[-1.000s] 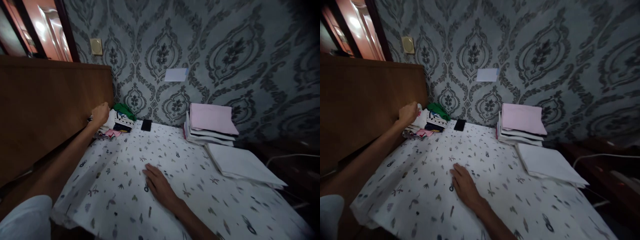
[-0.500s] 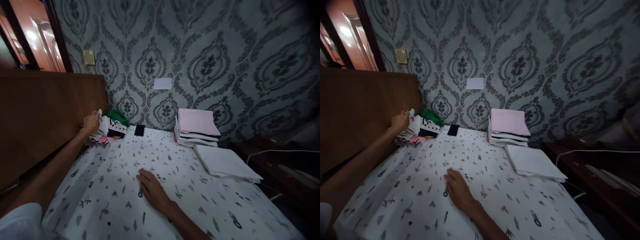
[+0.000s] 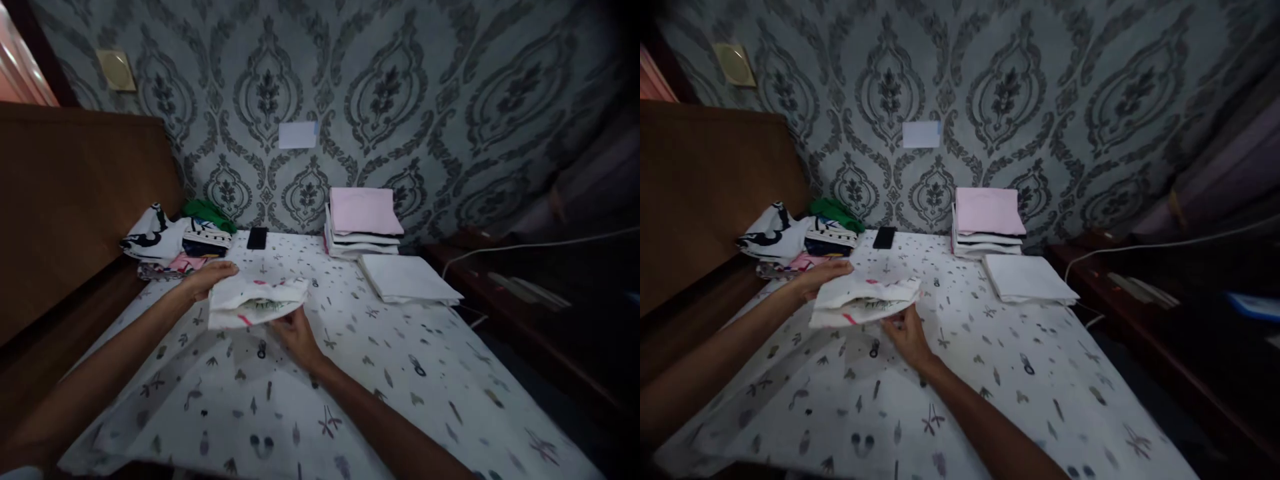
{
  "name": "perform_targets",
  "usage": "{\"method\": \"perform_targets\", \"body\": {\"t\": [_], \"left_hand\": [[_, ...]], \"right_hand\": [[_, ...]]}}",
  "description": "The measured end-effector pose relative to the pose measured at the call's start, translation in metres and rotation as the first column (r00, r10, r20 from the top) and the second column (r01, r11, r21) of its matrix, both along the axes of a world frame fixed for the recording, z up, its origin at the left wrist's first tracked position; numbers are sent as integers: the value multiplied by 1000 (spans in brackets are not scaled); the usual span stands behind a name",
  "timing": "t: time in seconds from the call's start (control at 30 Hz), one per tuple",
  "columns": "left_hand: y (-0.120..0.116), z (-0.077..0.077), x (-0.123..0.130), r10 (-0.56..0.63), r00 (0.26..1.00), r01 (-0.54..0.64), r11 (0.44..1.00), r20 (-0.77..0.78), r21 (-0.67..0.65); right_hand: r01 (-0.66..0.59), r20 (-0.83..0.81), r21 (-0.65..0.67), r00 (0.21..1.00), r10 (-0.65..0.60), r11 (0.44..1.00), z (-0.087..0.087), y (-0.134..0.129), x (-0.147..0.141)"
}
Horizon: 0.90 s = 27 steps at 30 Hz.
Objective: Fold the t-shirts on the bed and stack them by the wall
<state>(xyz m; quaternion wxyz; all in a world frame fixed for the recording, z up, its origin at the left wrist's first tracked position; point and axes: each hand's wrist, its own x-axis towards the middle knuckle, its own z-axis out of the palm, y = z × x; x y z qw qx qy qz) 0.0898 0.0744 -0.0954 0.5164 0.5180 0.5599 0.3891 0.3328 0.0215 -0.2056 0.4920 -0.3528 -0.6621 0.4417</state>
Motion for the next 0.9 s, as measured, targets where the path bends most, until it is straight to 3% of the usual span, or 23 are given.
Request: {"method": "perform_targets", "body": {"t": [0.07,0.17,0.23,0.33,0.47,0.53,0.6,0.67,0.73,0.8,0.9], "left_hand": [[-8,-23,2,-27,958,41,998,-287,43],[-24,-38,5,71,766,155,944,-638,292],[-38,-38,12,69,707,284,884,-704,372],[-59,-39,30,-39,648,423,849,-760,317],[-69,-53,47,-30,558,476,830,-829,290],[-65,-58,47,-23,603,436,846,-798,306],[-55,-54,41,-23,722,340,883,-692,324],[-44,-40,29,11,884,165,928,-468,333],[-34,-22,14,113,981,-63,955,-159,289],[-30,-9,-4,206,976,-215,960,71,177],[-33,-10,-26,177,981,-175,984,76,-34]], "right_hand": [[5,-51,-41,999,-7,999,2,0,0],[-15,-97,-103,995,5,995,6,1,0],[-23,-103,-113,995,11,993,7,1,1],[-26,-113,-121,994,12,992,9,2,2],[10,-139,-151,990,-32,988,5,3,0],[55,-127,-167,989,-77,984,-1,6,-1],[98,-106,-211,987,-123,973,-6,11,-1],[123,-130,-280,978,-164,952,-7,18,5],[130,-222,-353,950,-218,926,0,28,17],[131,-328,-400,904,-275,907,11,40,35],[184,-339,-420,876,-342,889,24,58,69]]}}
